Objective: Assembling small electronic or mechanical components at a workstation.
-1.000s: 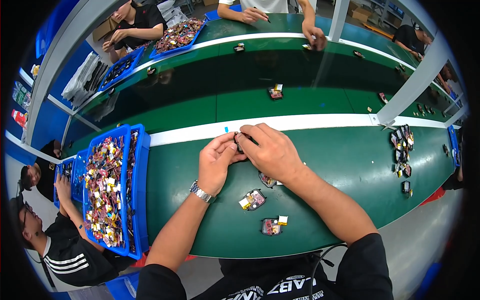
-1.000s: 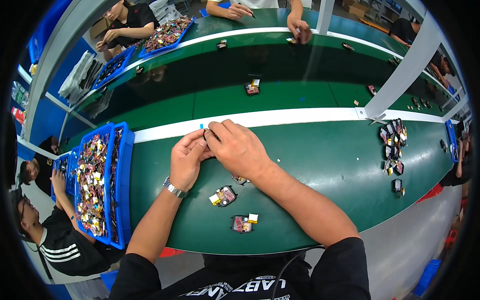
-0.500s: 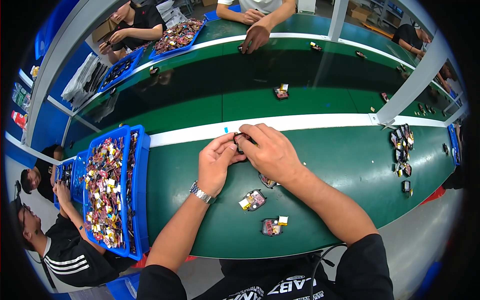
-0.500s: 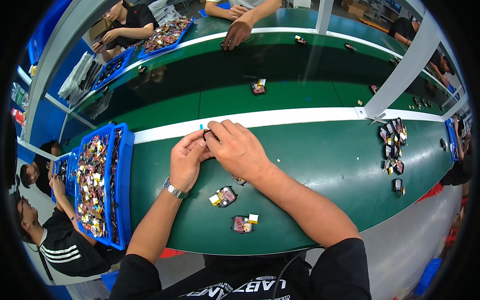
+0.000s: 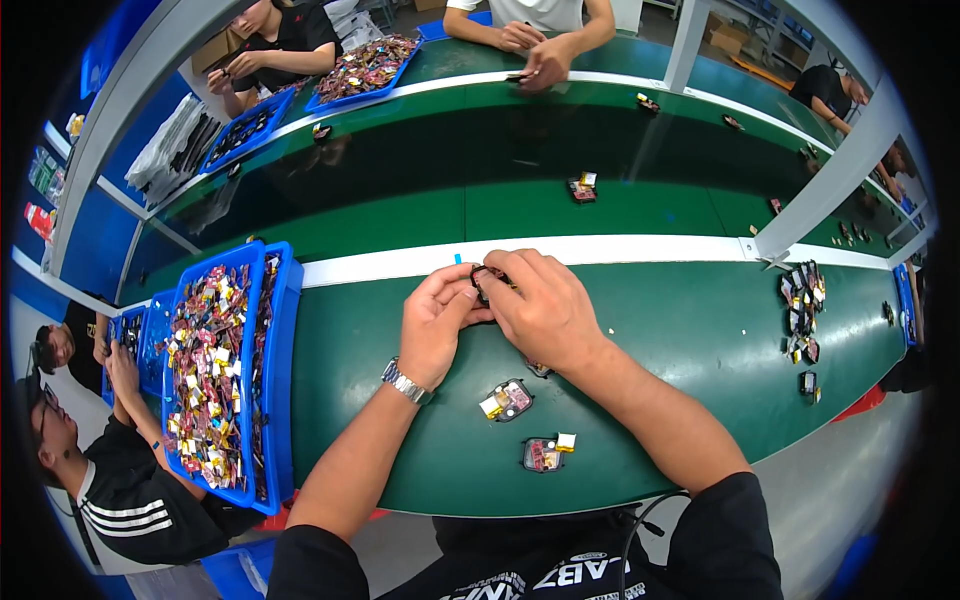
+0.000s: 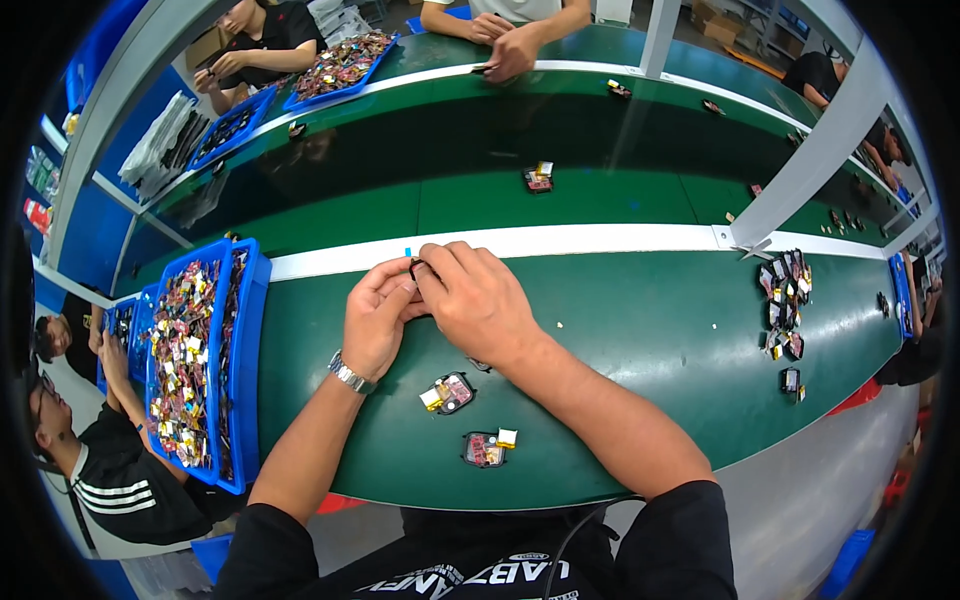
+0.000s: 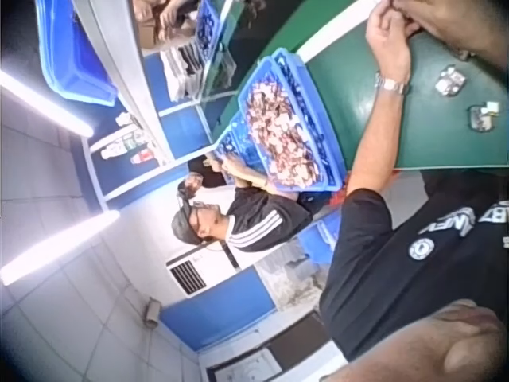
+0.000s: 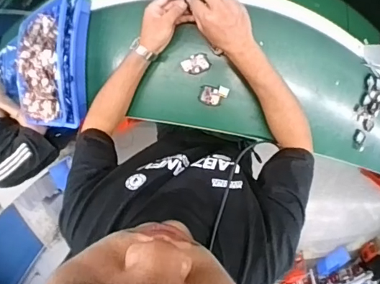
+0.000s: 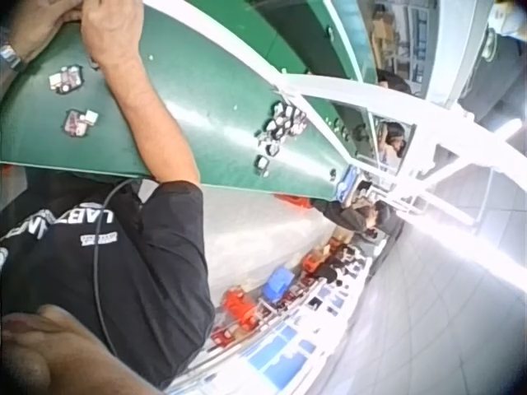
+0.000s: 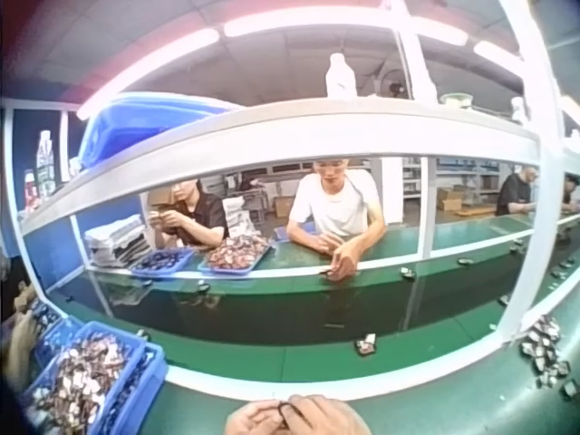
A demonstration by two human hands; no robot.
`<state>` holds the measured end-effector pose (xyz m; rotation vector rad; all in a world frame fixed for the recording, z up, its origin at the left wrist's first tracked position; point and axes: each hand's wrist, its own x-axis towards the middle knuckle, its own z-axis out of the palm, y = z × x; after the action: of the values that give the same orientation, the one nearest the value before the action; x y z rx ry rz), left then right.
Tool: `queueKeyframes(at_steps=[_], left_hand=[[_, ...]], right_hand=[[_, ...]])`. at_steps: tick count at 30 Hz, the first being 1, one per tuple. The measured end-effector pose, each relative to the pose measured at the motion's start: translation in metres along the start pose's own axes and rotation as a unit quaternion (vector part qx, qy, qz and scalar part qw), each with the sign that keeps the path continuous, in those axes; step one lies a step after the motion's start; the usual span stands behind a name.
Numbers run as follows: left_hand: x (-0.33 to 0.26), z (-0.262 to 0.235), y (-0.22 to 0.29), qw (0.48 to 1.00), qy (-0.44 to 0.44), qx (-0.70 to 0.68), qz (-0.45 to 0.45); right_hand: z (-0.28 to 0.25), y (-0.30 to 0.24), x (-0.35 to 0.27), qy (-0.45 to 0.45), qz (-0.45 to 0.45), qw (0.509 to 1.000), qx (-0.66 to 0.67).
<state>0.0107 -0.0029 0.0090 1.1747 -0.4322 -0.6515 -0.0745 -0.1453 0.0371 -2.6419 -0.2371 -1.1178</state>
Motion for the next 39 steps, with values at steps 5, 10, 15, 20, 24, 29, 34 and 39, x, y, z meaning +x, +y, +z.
queueKeyframes(at_steps=[5, 10, 15, 20, 24, 29, 34, 39], left_hand=[[0.0, -0.002, 0.001, 0.999, -0.008, -0.032, -0.006], [0.0, 0.0, 0.004, 1.0, -0.009, 0.013, -0.019], [0.0, 0.001, 0.003, 1.0, -0.003, 0.025, -0.012], [0.0, 0.004, 0.002, 0.999, 0.003, 0.048, -0.004], [0.0, 0.002, 0.0, 0.997, 0.006, 0.075, 0.002], [-0.001, 0.003, 0.001, 0.996, 0.006, 0.09, 0.002], [-0.003, 0.007, 0.002, 0.996, -0.001, 0.093, 0.016], [-0.001, 0.006, 0.001, 0.995, 0.006, 0.099, 0.009]], right_hand=[[0.004, -0.002, -0.005, 0.019, 0.136, 0.973, 0.185], [0.005, -0.002, -0.002, 0.035, 0.193, 0.946, 0.259], [0.011, -0.002, -0.004, 0.023, 0.312, 0.878, 0.363], [0.009, -0.004, -0.004, -0.002, 0.361, 0.849, 0.386], [0.008, -0.014, -0.004, 0.017, 0.376, 0.845, 0.379], [0.01, -0.019, -0.005, 0.043, 0.369, 0.859, 0.353], [0.012, -0.018, -0.006, 0.066, 0.376, 0.842, 0.382], [0.011, -0.019, -0.006, 0.07, 0.361, 0.853, 0.37]])
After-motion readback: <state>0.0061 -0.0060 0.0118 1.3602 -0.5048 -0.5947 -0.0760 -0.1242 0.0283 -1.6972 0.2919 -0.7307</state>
